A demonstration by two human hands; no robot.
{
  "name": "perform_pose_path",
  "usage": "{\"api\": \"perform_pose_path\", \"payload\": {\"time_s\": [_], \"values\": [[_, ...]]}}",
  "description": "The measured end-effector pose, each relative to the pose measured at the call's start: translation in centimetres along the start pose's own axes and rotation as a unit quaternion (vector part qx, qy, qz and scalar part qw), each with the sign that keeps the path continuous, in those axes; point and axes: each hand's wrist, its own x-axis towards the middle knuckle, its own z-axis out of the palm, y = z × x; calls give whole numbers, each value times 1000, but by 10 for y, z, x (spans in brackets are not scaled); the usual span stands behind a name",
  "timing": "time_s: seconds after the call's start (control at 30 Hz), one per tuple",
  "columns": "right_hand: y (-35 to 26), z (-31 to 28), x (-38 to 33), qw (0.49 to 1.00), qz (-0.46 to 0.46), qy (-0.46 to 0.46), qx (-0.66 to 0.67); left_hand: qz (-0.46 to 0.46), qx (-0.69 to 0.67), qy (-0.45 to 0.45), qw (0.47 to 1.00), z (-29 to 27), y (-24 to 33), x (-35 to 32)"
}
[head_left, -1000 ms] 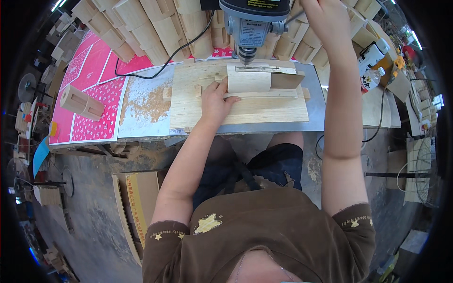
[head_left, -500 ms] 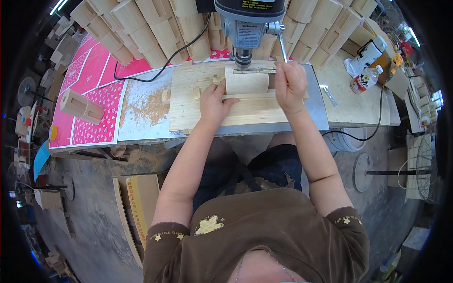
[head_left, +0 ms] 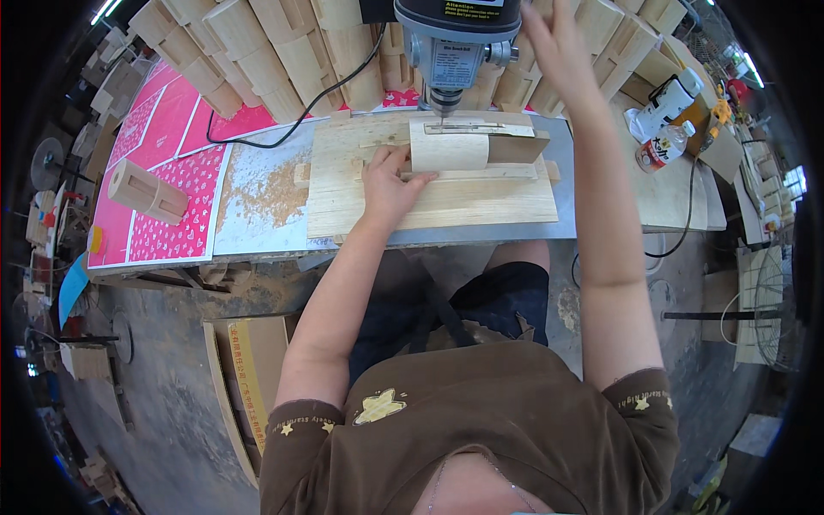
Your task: Drilling holes into cylindrical wooden blanks using a benchtop drill press machine.
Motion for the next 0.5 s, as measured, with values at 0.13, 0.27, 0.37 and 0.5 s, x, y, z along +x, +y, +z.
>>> {"api": "perform_pose_path", "payload": {"time_s": [0.13,0.27,0.37,0.5], "values": [[49,3,-92,967,-73,-241,-23,-8,-36,-15,999,2,-7,4],[41,4,-131,962,-56,-215,-156,-35,-101,-37,994,-17,-11,1],[43,-4,-131,958,-46,-231,-161,-1,-104,-37,994,-49,-16,-6],[46,-6,-133,958,-75,-237,-140,-14,-86,-56,995,-100,-37,-17]]}}
